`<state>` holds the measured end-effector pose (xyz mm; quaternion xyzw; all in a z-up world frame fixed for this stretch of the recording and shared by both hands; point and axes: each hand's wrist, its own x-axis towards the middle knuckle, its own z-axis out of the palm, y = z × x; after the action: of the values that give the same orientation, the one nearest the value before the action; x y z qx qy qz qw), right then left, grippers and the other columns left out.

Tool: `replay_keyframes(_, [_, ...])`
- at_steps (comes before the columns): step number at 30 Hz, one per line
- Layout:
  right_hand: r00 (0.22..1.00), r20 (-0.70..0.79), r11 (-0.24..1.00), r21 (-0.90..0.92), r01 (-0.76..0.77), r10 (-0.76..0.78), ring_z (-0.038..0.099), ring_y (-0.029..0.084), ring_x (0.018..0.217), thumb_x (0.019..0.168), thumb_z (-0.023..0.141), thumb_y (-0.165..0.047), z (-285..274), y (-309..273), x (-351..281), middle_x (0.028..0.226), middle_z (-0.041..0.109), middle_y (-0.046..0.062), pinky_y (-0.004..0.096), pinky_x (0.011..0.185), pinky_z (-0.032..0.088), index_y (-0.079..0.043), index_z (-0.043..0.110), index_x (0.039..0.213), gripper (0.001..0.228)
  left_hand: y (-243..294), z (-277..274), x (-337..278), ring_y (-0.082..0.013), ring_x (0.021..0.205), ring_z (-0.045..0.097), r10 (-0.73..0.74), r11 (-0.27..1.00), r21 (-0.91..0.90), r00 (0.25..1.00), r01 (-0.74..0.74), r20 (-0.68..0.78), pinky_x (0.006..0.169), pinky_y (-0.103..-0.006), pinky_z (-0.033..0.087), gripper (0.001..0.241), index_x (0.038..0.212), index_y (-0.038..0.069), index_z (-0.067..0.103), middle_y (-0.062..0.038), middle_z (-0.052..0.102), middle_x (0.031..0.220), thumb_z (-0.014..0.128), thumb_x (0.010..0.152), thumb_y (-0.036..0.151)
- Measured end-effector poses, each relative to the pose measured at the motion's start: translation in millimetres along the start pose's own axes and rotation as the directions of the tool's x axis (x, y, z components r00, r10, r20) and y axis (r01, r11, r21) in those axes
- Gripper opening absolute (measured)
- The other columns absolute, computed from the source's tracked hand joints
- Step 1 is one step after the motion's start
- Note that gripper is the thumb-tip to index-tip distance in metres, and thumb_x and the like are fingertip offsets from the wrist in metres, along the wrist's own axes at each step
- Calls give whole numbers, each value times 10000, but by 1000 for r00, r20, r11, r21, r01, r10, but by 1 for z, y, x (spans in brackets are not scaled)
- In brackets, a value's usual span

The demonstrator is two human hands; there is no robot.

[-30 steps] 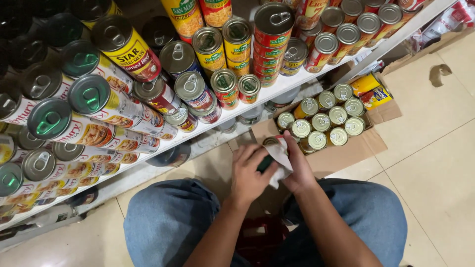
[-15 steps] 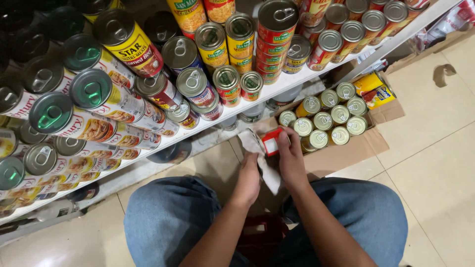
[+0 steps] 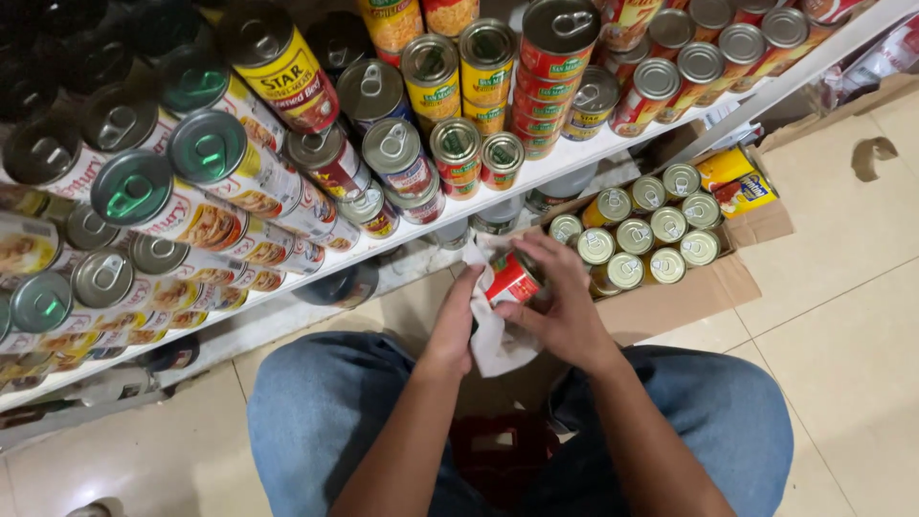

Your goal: Cleaning and dusting canned food items on a grocery store shelf using a cloth.

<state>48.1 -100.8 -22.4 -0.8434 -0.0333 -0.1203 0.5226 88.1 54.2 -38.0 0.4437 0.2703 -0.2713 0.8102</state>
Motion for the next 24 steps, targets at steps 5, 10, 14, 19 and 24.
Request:
replay_keyframes(5, [999, -31, 999, 37, 9, -8, 482, 429, 1332, 628, 954, -413, -1, 12, -2, 1404, 557, 192, 567, 1149, 301, -135, 617, 1348, 842, -8, 1, 5, -161, 692, 663, 177, 984, -31, 984, -176, 37, 657, -307, 569, 290, 936, 68, 691, -70, 687, 792, 717, 952, 356])
replay_keyframes(10, [996, -33, 980, 182, -78, 85, 495, 302, 1280, 673, 954, -300, -2, 8, -4, 1288, 556, 116, 484, 1161, 295, -133, 640, 1342, 757, -8, 4, 5, -218, 766, 703, 206, 978, 23, 977, -205, -62, 738, -351, 588, 234, 1049, 19, 691, -138, 712, 844, 726, 952, 230])
replay_keyframes(14, [998, 65, 917, 397, -43, 18, 466, 352, 1361, 742, 888, -120, -12, -16, 0, 1388, 536, 227, 526, 1185, 263, -43, 515, 1467, 819, -5, -3, 6, -192, 828, 713, 117, 993, -37, 990, -114, 82, 821, -348, 583, 275, 1055, 78, 708, -108, 745, 919, 708, 972, 340])
replay_keyframes(19, [986, 161, 836, 536, -122, 41, 416, 273, 1410, 839, 726, -11, -18, -16, 2, 1476, 510, 179, 496, 1203, 233, -52, 365, 1563, 810, 10, 18, -32, -149, 881, 739, -13, 983, -174, 967, 58, 254, 858, -301, 591, 364, 1133, 58, 724, -112, 775, 1008, 679, 991, 391])
replay_keyframes(24, [997, -1, 947, 313, -75, 79, 464, 298, 1283, 824, 823, -125, -12, -13, 1, 1352, 488, 180, 499, 1153, 310, -29, 494, 1473, 733, -2, 14, -18, -177, 935, 645, 212, 977, 19, 974, -214, 78, 825, -335, 581, 542, 1425, 72, 548, -94, 667, 1091, 718, 945, 256])
